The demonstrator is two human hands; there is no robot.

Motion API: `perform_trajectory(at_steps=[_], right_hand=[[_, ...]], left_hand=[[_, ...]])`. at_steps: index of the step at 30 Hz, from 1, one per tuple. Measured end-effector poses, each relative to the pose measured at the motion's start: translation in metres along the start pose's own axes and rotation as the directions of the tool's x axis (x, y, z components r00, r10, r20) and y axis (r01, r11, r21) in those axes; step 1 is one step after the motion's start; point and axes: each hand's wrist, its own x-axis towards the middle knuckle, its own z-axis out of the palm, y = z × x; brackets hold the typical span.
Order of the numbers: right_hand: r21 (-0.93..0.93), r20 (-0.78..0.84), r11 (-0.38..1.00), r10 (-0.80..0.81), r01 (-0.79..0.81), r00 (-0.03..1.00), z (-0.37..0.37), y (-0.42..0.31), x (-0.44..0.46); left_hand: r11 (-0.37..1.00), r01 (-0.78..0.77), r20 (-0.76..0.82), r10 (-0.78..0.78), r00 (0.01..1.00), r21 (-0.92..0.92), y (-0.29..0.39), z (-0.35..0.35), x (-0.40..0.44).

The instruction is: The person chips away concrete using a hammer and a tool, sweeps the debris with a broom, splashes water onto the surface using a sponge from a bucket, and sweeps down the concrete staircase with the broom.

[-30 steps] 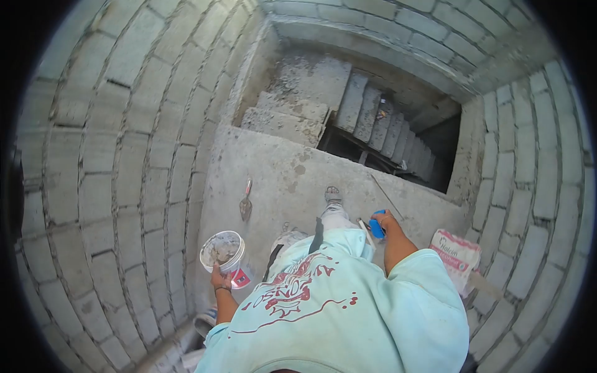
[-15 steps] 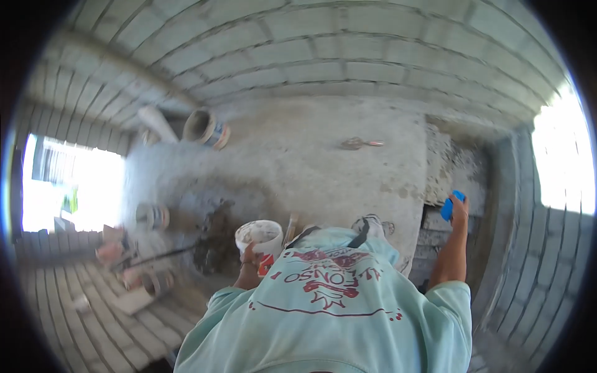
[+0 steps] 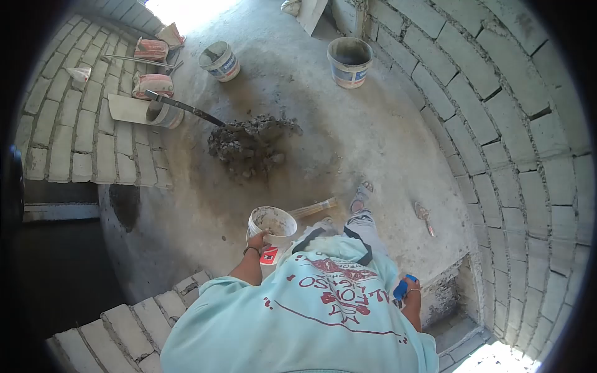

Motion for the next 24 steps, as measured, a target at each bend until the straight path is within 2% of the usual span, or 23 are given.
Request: perform_trajectory(at_steps=[3,6,9,11,13,14,16,17,18,19,20,22,24], right_hand=[[0.17,-0.103,0.983,-0.045,0.062,0.994,-0.01,-0.05,-0.001],[0.235,-0.101,0.967,-0.072,0.094,0.992,-0.007,-0.117,0.017],[0.22,-0.049,0.973,-0.067,0.076,0.997,0.015,-0.195,0.042],[0.173,-0.008,0.983,-0.067,0.067,0.998,0.037,-0.255,0.056],[0.085,0.056,0.991,-0.112,0.107,0.992,0.065,-0.324,0.068],[0.028,0.105,0.988,-0.157,0.155,0.982,0.082,-0.357,0.071],[-0.04,0.205,0.928,-0.356,0.371,0.912,0.123,-0.435,0.083],[-0.05,0.269,0.868,-0.465,0.494,0.844,0.143,-0.473,0.094],[-0.139,0.296,0.844,-0.463,0.517,0.835,0.168,-0.524,0.058],[-0.322,0.293,0.794,-0.434,0.515,0.852,0.193,-0.572,0.008],[-0.3,0.372,0.769,-0.451,0.565,0.811,0.221,-0.608,0.017],[-0.179,0.463,0.67,-0.589,0.721,0.662,0.283,-0.674,0.007],[-0.111,0.552,0.595,-0.63,0.796,0.547,0.341,-0.731,-0.013]], left_hand=[[0.997,0.03,0.009,-0.03,1.0,-0.075,0.014,0.001,0.004],[0.992,0.066,-0.016,-0.068,0.998,-0.103,0.04,0.023,0.01],[0.988,0.042,-0.066,-0.052,0.996,-0.148,0.075,0.045,0.027],[0.967,0.034,-0.098,-0.06,0.993,-0.251,0.104,0.063,0.026],[0.941,0.02,-0.105,-0.059,0.993,-0.339,0.134,0.078,0.032],[0.939,-0.03,-0.163,-0.028,0.986,-0.343,0.155,0.087,0.028],[0.917,-0.073,-0.202,-0.009,0.979,-0.391,0.2,0.099,0.053],[0.905,-0.087,-0.233,-0.013,0.972,-0.416,0.209,0.102,0.057],[0.898,-0.091,-0.193,0.007,0.981,-0.431,0.232,0.104,0.051],[0.886,-0.105,-0.153,0.039,0.988,-0.452,0.254,0.108,0.041],[0.873,-0.107,-0.159,0.035,0.987,-0.475,0.268,0.116,0.033],[0.824,-0.184,-0.237,0.062,0.969,-0.535,0.302,0.131,0.025],[0.788,-0.236,-0.287,0.079,0.955,-0.568,0.333,0.145,0.022]])
